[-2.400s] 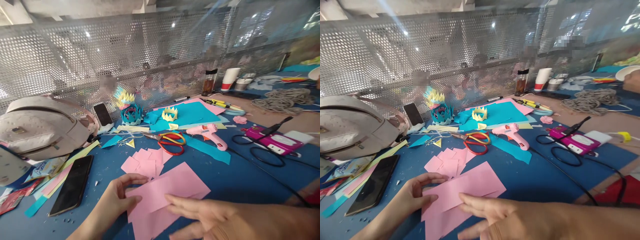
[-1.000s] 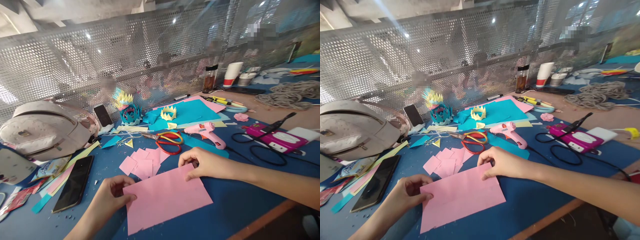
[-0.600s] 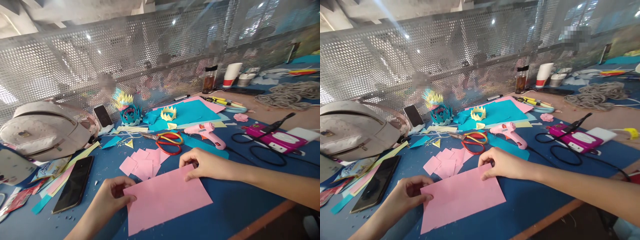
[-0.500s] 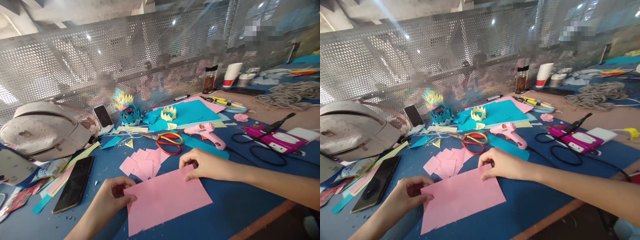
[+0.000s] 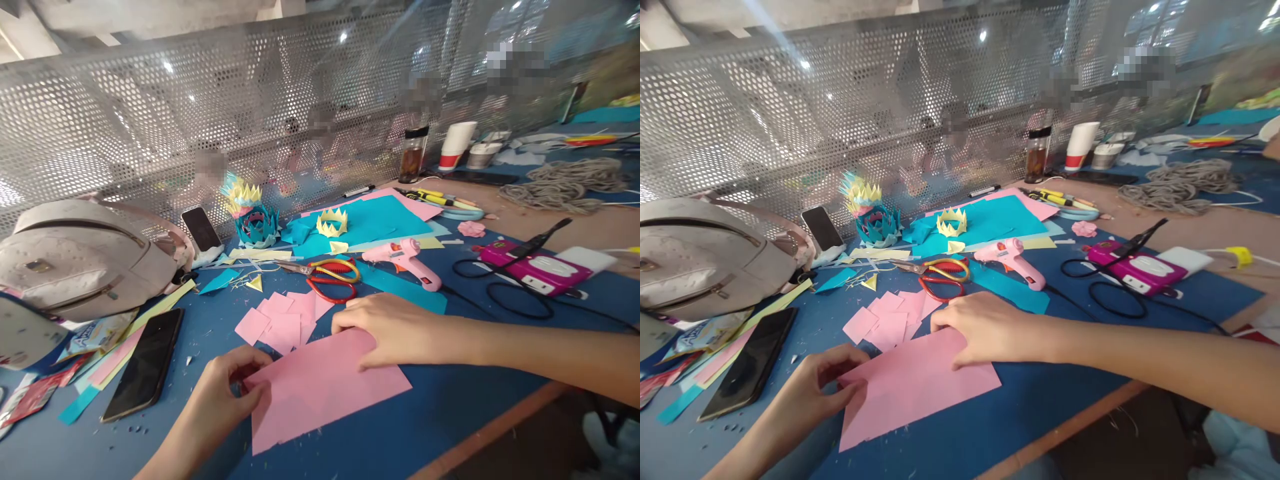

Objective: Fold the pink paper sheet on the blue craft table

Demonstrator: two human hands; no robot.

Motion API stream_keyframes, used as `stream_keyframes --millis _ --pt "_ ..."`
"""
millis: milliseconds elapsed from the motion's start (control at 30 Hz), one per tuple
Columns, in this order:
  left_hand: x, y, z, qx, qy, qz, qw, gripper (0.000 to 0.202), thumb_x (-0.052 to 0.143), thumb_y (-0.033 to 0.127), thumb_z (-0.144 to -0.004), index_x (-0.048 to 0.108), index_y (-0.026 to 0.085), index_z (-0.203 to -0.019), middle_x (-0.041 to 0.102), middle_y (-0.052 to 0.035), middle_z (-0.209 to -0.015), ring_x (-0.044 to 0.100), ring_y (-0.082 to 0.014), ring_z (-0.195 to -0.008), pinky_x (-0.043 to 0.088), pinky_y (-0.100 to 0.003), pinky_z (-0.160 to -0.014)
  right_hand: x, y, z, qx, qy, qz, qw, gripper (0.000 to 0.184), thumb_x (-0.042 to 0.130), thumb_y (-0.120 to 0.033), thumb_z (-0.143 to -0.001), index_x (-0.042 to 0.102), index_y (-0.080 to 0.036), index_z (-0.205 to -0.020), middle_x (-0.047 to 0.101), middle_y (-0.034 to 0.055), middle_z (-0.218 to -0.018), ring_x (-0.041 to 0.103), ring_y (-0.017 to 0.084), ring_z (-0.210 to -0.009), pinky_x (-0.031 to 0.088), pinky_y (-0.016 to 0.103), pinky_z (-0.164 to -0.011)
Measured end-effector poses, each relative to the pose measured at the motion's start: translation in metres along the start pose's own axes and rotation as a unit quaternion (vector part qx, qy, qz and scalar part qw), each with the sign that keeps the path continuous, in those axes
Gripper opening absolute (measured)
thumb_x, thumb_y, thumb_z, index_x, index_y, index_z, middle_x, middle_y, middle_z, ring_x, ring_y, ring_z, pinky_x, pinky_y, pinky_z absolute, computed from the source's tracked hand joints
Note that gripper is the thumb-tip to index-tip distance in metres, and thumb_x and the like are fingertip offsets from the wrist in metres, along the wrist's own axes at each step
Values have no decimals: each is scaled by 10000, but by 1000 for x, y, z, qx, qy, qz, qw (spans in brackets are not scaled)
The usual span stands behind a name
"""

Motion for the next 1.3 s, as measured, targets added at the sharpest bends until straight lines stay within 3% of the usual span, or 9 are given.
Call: stream_keyframes --millis 167,333,433,600,733,833,933,1067,1300 --pt "0 3 3 15 3 -21 1000 195 531 163 -688 662 162 -833 663 -35 -789 590 -185 -723 445 -250 -637 1 -5 -5 -6 -12 6 1000 236 707 -318 -677 633 -240 -888 655 -1 -809 617 211 -763 316 254 -575" --pt "1 5 6 27 -1 -74 997 324 590 167 -670 627 181 -992 678 -40 -888 580 -188 -754 423 -240 -622 0 -7 -4 14 -12 -15 1000 347 708 -254 -649 614 -262 -983 650 -26 -792 596 170 -703 275 233 -536" --pt "1 8 7 28 -1 -79 996 366 607 163 -658 604 188 -1023 675 -26 -867 565 -175 -720 420 -238 -625 1 -6 -3 15 -10 -19 1000 295 708 -234 -629 629 -249 -912 645 -34 -785 569 152 -696 258 229 -535" --pt "0 12 10 27 -4 -89 996 283 571 160 -681 628 193 -957 678 -8 -833 579 -176 -722 415 -234 -634 3 -6 0 -9 -13 -7 1000 56 635 -183 -633 584 -195 -653 576 -41 -655 477 116 -623 222 236 -522" --pt "2 12 15 44 8 -142 989 182 567 143 -682 669 183 -828 677 -7 -767 593 -181 -718 413 -230 -625 5 -11 3 -29 0 14 999 88 563 -135 -623 516 -174 -561 510 -36 -615 414 101 -565 172 253 -488" --pt "4 11 19 97 21 -165 981 129 548 110 -709 653 183 -725 647 -2 -701 581 -154 -654 417 -210 -579 8 -14 9 -48 27 44 998 97 540 -96 -626 534 -175 -569 526 -31 -638 464 107 -611 171 255 -482" --pt "10 8 27 200 34 -224 953 212 512 74 -765 672 209 -801 647 -18 -766 584 -147 -663 431 -201 -561 12 -18 17 -72 61 73 993 161 536 -62 -692 606 -199 -643 574 -34 -683 512 111 -674 215 253 -515" --pt "18 4 46 336 108 -314 881 212 491 170 -889 647 229 -1021 642 -57 -859 571 -165 -710 462 -255 -648 21 -25 30 -119 125 151 973 194 558 -24 -744 630 -201 -712 604 -10 -744 497 133 -684 254 272 -562" --pt "28 12 65 400 192 -412 796 267 382 143 -947 643 179 -989 617 -65 -790 559 -185 -735 439 -341 -727 37 -29 47 -177 220 248 927 211 506 -34 -854 618 -188 -763 598 18 -744 485 165 -726 284 283 -577"
Point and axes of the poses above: each hand's wrist, its own z-axis away from the middle knuckle, its own x-axis out of the palm, y = z × x, the point moved 4 cm from there along -z, towards the middle knuckle
